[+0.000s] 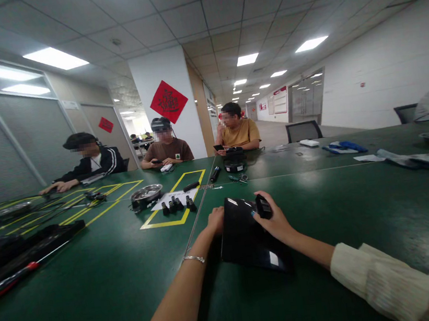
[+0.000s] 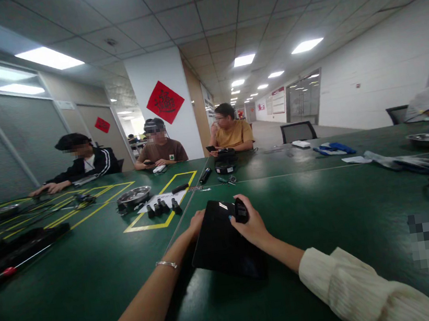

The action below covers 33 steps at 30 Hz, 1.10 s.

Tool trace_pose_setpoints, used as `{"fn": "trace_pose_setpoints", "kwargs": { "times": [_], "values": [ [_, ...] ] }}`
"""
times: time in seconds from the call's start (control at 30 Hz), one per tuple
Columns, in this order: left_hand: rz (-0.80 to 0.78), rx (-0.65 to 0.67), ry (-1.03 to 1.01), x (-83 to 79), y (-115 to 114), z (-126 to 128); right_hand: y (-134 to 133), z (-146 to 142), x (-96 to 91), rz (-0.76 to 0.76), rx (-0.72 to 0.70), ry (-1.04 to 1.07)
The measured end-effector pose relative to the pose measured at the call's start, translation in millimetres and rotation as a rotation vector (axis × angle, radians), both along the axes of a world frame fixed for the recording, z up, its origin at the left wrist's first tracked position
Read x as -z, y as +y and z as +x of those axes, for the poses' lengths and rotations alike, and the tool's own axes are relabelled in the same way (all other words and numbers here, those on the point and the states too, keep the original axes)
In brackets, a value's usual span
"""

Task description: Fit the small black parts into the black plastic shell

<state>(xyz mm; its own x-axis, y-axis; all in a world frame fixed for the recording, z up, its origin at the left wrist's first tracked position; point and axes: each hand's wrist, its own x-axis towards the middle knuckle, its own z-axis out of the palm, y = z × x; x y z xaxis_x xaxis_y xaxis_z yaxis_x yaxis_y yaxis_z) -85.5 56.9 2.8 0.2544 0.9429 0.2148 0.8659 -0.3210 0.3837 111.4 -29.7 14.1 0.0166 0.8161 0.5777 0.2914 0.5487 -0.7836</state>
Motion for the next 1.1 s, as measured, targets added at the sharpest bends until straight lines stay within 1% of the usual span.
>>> {"fn": "trace_pose_setpoints", "kwargs": {
  "times": [0.07,0.13,0.2,0.3,0.37,0.43,0.5,0.57,0.63,0.7,0.77,0.83,0.9,1.0,1.1],
  "values": [
    [0.031,-0.095,-0.033,0.3,5.0,-14.5,0.4,-0.6,0.4,-0.003,0.004,-0.043],
    [0.091,-0.212,-0.132,1.9,9.4,-23.6,0.9,-2.1,1.2,-0.011,-0.004,-0.139],
    [0.126,-0.26,-0.222,4.7,12.8,-27.0,0.7,-4.6,1.7,-0.033,-0.001,-0.282],
    [0.143,-0.251,-0.267,9.3,15.5,-26.3,-3.1,-9.0,2.4,-0.051,0.071,-0.474],
    [0.147,-0.227,-0.265,11.6,16.5,-25.7,-10.2,-12.2,3.6,-0.014,0.156,-0.542],
    [0.147,-0.215,-0.265,12.8,17.4,-26.0,-22.5,-16.8,5.4,0.076,0.252,-0.59],
    [0.151,-0.222,-0.271,13.3,18.6,-27.0,-40.1,-24.2,6.9,0.202,0.294,-0.651],
    [0.166,-0.236,-0.274,13.4,19.7,-27.9,-60.1,-34.3,7.7,0.287,0.265,-0.731],
    [0.188,-0.24,-0.269,13.3,20.4,-28.3,-78.2,-45.2,8.1,0.296,0.199,-0.8],
    [0.202,-0.24,-0.258,13.1,20.4,-28.3,-89.8,-54.4,9.3,0.232,0.124,-0.853],
    [0.205,-0.249,-0.246,12.7,20.1,-28.0,-92.9,-60.3,11.5,0.114,0.043,-0.91],
    [0.198,-0.267,-0.236,12.1,19.8,-27.7,-88.0,-63.1,13.3,-0.022,-0.018,-0.971],
    [0.194,-0.289,-0.231,11.6,19.6,-27.7,-78.1,-64.6,13.2,-0.11,-0.069,-1.025],
    [0.215,-0.318,-0.242,11.2,19.6,-28.0,-60.3,-67.7,8.4,-0.135,-0.126,-1.077],
    [0.253,-0.342,-0.278,11.9,20.5,-28.6,-43.8,-72.0,1.5,-0.13,-0.14,-1.11]
  ]
}}
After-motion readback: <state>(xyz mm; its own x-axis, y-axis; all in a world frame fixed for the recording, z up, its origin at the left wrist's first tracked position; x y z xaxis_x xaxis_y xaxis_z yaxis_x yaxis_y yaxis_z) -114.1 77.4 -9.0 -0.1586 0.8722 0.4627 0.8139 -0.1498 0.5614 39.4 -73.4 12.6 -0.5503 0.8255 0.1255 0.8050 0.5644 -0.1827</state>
